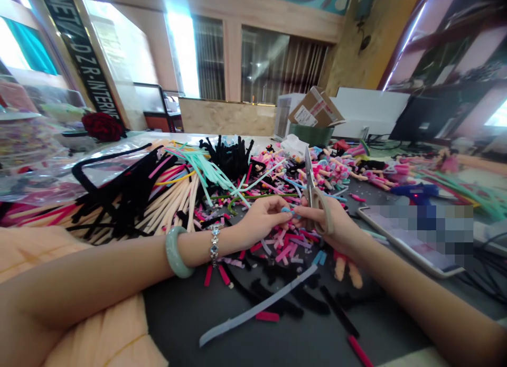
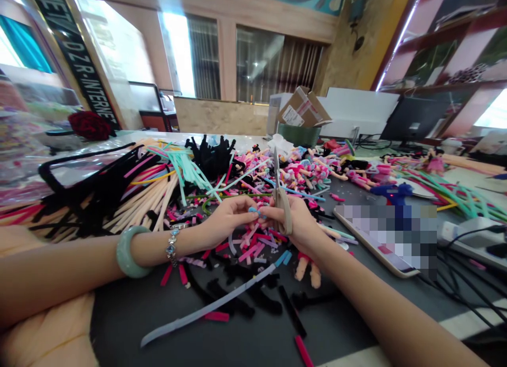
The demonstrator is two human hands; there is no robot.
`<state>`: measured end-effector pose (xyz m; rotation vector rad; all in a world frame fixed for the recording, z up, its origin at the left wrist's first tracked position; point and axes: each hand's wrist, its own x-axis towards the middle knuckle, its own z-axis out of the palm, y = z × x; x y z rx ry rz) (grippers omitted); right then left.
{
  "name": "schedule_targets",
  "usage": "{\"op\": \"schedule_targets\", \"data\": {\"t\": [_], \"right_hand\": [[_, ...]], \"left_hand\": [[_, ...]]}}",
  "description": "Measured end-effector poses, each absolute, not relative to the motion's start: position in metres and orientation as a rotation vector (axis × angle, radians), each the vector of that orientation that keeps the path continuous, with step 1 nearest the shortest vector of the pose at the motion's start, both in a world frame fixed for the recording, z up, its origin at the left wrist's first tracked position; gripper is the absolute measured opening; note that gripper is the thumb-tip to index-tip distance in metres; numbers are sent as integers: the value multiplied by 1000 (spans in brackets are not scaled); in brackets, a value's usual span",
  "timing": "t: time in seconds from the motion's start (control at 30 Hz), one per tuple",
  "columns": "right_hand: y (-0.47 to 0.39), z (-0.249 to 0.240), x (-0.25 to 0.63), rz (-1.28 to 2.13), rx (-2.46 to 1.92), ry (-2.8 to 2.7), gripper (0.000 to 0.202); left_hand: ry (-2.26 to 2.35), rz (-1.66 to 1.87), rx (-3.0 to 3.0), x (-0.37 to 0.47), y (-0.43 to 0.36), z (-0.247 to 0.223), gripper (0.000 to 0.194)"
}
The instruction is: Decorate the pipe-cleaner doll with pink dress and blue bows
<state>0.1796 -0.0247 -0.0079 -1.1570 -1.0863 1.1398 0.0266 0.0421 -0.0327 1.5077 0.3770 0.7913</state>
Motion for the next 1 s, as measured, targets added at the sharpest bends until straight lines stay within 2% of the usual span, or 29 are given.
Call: {"op": "schedule_targets", "data": {"t": [0.37, 1.0], "right_hand": [[-22, -12, 181, 1137, -1117, -1067, 32], [-23, -11, 181, 1186, -1059, -1013, 31]], "left_hand": [[367, 759, 1413, 27, 43, -34, 19], [401, 822, 1302, 29, 44, -35, 8]]}}
